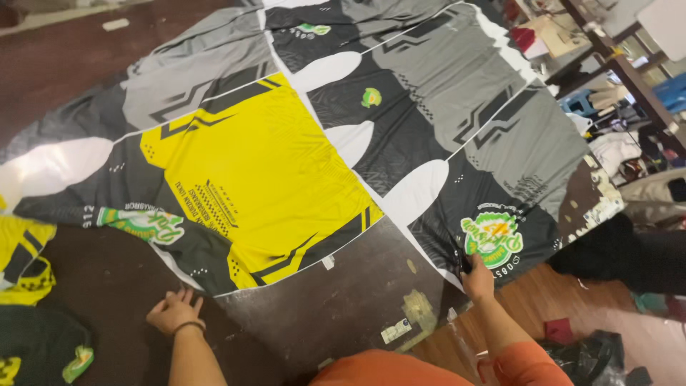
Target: The person cuts a large printed fabric sheet on a table using shears, following a white pattern line. They repeatedly reposition the fabric and continue cutting along the marked outline to separate the patterned piece.
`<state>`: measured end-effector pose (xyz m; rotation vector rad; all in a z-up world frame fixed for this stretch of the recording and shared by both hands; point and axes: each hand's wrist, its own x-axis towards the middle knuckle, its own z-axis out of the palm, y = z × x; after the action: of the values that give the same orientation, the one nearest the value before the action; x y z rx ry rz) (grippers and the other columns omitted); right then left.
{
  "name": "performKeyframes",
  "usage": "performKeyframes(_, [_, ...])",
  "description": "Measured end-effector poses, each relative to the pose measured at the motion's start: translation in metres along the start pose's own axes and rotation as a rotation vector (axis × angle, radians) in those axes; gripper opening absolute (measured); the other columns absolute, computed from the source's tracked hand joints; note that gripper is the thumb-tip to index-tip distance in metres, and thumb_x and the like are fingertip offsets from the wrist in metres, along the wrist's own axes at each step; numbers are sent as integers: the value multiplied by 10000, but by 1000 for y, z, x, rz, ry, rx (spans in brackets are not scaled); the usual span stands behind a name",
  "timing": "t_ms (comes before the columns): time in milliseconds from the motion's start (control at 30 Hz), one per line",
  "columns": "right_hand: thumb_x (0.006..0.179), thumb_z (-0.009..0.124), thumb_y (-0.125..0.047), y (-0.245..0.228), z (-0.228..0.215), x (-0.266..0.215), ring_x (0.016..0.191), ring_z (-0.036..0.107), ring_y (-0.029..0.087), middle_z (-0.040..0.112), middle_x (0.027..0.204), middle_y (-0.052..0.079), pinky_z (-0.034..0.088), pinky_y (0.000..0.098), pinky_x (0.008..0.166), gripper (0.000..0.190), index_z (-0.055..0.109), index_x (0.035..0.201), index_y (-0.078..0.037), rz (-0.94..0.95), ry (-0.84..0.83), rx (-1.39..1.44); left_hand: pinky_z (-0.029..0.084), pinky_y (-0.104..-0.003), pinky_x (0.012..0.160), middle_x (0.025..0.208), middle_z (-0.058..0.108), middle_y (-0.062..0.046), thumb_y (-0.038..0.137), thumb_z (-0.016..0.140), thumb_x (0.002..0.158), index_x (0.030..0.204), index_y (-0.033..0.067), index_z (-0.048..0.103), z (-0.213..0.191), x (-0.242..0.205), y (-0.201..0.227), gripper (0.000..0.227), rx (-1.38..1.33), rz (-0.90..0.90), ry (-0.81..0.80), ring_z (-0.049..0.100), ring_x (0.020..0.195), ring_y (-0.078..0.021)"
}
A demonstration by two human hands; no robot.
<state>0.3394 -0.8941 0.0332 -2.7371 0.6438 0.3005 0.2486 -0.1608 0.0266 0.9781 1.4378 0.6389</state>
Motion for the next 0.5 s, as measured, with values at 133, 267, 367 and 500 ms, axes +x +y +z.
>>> performKeyframes(133, [739,668,-192,8,-3,-21,1043,677,472,765,1095,184,494,510,856,404,584,1133,-166,22,-49,-24,437,-383,1038,1322,681,-6,487,802,854,1111,52,810,-9,59,-43,505,1308,649,-149,552,1189,-330])
performKeyframes(267, [760,646,-152,12,-8,-38,1048,664,477,744,1107,204,482,509,857,361,581,1114,-143,78,-66,-15,574,-405,853,997,792,-8,181,681,876,901,346,760,-7,55,-39,184,1288,451,-211,763,920,-321])
performKeyframes(367, [746,660,-189,17,-3,-54,1065,672,448,755,1104,163,486,506,857,357,599,1096,-153,71,-59,-22,585,-544,840,1068,763,-211,173,655,978,1052,141,819,-17,35,-25,183,1150,338,-191,716,993,-453])
performKeyframes(500, [750,661,-220,25,13,-74,997,663,471,740,1013,199,478,502,813,336,572,1067,-154,27,-91,-37,492,-559,911,1176,651,-204,233,701,956,1179,97,656,-22,9,-7,265,920,462,-101,634,1076,-446])
